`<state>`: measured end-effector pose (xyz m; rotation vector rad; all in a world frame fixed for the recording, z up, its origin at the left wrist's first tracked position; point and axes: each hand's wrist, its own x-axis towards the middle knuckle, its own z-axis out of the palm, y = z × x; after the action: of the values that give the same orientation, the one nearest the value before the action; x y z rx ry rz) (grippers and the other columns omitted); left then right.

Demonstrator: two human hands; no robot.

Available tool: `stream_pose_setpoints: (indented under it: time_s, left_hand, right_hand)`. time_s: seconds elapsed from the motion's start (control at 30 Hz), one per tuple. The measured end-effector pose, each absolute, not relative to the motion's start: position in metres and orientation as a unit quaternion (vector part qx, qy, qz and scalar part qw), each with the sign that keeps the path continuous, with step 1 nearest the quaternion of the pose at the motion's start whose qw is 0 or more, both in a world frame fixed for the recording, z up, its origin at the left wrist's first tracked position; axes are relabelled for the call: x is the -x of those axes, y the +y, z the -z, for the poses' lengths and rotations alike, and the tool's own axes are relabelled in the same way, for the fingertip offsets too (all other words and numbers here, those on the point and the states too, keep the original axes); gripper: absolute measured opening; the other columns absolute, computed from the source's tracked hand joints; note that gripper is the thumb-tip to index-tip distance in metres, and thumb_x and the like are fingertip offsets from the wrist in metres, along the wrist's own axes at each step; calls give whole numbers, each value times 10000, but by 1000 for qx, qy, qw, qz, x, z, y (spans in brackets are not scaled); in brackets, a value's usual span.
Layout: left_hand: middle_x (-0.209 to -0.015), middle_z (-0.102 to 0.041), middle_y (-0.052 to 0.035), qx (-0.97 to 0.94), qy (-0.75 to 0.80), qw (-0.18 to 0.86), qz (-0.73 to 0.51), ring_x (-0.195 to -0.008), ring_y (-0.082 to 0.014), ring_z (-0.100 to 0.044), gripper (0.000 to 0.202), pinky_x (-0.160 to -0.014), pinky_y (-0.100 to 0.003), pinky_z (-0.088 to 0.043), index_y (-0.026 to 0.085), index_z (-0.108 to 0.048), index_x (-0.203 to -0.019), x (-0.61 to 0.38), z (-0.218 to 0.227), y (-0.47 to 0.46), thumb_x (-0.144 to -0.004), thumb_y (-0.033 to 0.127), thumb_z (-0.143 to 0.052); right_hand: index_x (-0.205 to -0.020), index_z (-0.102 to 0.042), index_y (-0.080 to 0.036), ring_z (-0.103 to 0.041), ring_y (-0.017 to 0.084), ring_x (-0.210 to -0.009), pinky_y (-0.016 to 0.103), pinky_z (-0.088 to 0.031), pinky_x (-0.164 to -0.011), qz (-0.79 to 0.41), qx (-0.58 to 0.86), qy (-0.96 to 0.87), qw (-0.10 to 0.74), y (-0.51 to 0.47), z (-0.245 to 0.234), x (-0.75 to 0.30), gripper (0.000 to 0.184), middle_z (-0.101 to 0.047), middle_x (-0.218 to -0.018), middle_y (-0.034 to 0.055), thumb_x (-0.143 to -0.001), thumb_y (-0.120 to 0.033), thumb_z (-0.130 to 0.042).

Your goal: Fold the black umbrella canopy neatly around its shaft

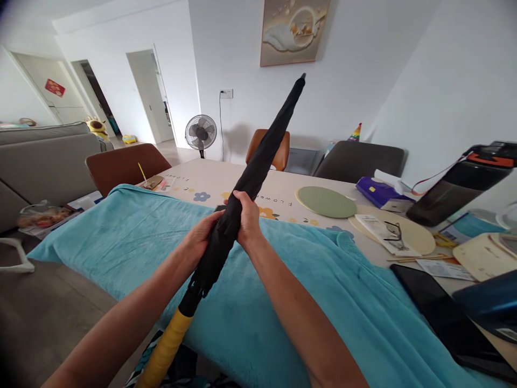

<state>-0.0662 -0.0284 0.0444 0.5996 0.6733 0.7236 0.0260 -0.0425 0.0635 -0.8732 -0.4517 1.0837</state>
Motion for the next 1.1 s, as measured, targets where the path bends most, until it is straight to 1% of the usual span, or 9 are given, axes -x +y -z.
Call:
stream_pose_setpoints:
  time_s: [0.23, 0.3, 0.4, 0.5, 0.67, 0.8, 0.9, 0.97, 1.1]
  left_hand:
    - [-524, -565, 0, -224, 287, 894, -262, -460, -99, -522, 151, -483, -214, -445, 132, -556, -647, 67, -51, -27, -758, 233, -534]
    - [-518, -555, 4, -230, 288, 889, -272, -453, -95, -513, 142, -474, -212, -433, 137, -549, -656, 67, -48, -29, -765, 227, -529]
    - [-499, -530, 29, -281, 321, 827, -367, -427, -75, -492, 73, -462, -202, -411, 150, -533, -672, 65, -43, -33, -720, 179, -578]
    - [-507, -530, 36, -320, 339, 777, -423, -422, -72, -490, 107, -461, -209, -407, 158, -532, -695, 63, -39, -33, -665, 179, -633]
    - [-499, -537, 21, -358, 326, 783, -390, -414, -76, -488, 105, -454, -216, -414, 162, -550, -626, 62, -36, -31, -646, 182, -651]
    - [-468, -530, 16, -335, 328, 817, -336, -397, -80, -485, 172, -435, -211, -412, 166, -549, -604, 68, -40, -32, -723, 282, -593]
    - [-561, -600, -42, -320, 286, 859, -281, -494, -136, -561, 340, -468, -243, -442, 136, -597, -699, 75, -48, -37, -783, 445, -481]
    - [-622, -622, -70, -337, 271, 863, -262, -563, -165, -589, 394, -488, -255, -450, 117, -614, -780, 77, -50, -39, -775, 487, -479]
    - [-675, -614, -63, -378, 261, 855, -239, -578, -141, -572, 294, -510, -236, -450, 94, -618, -840, 75, -42, -35, -731, 366, -588]
  right_hand:
    - [-691, -583, -114, -569, 161, -508, 260, -487, -442, -537, 406, -255, 694, -47, -68, -27, 253, -641, -624, 79, -673, -366, -564]
    - [-665, -583, -115, -560, 162, -483, 259, -477, -426, -518, 421, -271, 694, -47, -69, -27, 251, -621, -572, 68, -656, -366, -585]
    - [-630, -570, -133, -513, 133, -424, 241, -445, -389, -488, 435, -277, 704, -47, -69, -25, 227, -575, -503, 28, -631, -356, -611]
    - [-608, -556, -144, -488, 116, -418, 226, -424, -376, -453, 442, -278, 722, -46, -68, -25, 218, -552, -486, 7, -618, -351, -626]
    - [-609, -568, -136, -494, 112, -427, 223, -416, -381, -422, 462, -286, 726, -45, -65, -27, 233, -552, -498, 2, -599, -357, -643]
    - [-637, -597, -118, -540, 127, -481, 227, -451, -434, -409, 486, -309, 708, -45, -66, -30, 266, -595, -556, 23, -577, -370, -658]
    - [-643, -604, -114, -537, 120, -474, 215, -439, -420, -380, 519, -328, 692, -45, -67, -33, 276, -588, -553, 18, -582, -378, -659]
    - [-647, -603, -118, -524, 116, -447, 208, -405, -380, -365, 550, -356, 662, -45, -68, -36, 287, -581, -541, 15, -596, -395, -654]
    - [-648, -600, -117, -504, 108, -419, 195, -346, -331, -337, 594, -424, 595, -44, -68, -46, 309, -582, -544, 22, -607, -418, -657]
